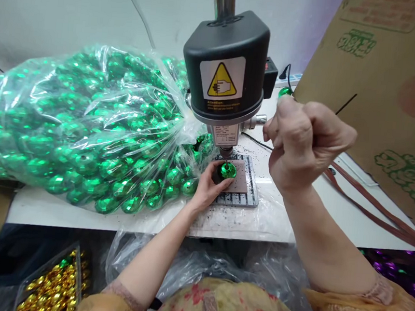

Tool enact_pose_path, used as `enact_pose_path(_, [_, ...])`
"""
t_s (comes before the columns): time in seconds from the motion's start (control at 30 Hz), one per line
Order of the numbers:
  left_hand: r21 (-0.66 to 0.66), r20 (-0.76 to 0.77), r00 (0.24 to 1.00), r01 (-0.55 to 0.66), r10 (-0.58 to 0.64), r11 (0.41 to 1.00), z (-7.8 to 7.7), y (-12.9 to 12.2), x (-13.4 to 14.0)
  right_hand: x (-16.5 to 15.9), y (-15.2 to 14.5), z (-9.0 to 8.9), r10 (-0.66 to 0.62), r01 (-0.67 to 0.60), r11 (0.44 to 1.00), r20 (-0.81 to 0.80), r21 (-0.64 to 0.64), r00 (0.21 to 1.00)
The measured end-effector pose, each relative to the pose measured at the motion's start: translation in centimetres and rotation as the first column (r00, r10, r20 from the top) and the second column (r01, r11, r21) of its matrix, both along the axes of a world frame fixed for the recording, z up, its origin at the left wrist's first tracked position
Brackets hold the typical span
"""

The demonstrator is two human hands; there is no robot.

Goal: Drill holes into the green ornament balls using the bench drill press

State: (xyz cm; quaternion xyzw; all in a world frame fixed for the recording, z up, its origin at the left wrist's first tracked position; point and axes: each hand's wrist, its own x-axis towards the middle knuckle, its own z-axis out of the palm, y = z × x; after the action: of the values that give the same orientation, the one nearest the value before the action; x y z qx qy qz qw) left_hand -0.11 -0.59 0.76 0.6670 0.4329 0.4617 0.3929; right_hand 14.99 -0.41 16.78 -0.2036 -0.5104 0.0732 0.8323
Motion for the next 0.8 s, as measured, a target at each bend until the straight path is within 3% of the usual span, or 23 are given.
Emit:
enact_pose_path(0.3, [0.023,0.007,1.000,0.003,-0.003,1.000,0.3,-0.1,0.1,0.0,0.1,-1.2,-0.041,0.040,0.995,0.004,0.096,0.999])
enact_pose_path(0.8, [0.018,0.021,1.000,0.002,-0.002,1.000,0.2,-0.2,0.1,0.1,-0.3,-2.7,-0.067,0.058,0.990,0.064,0.128,0.996])
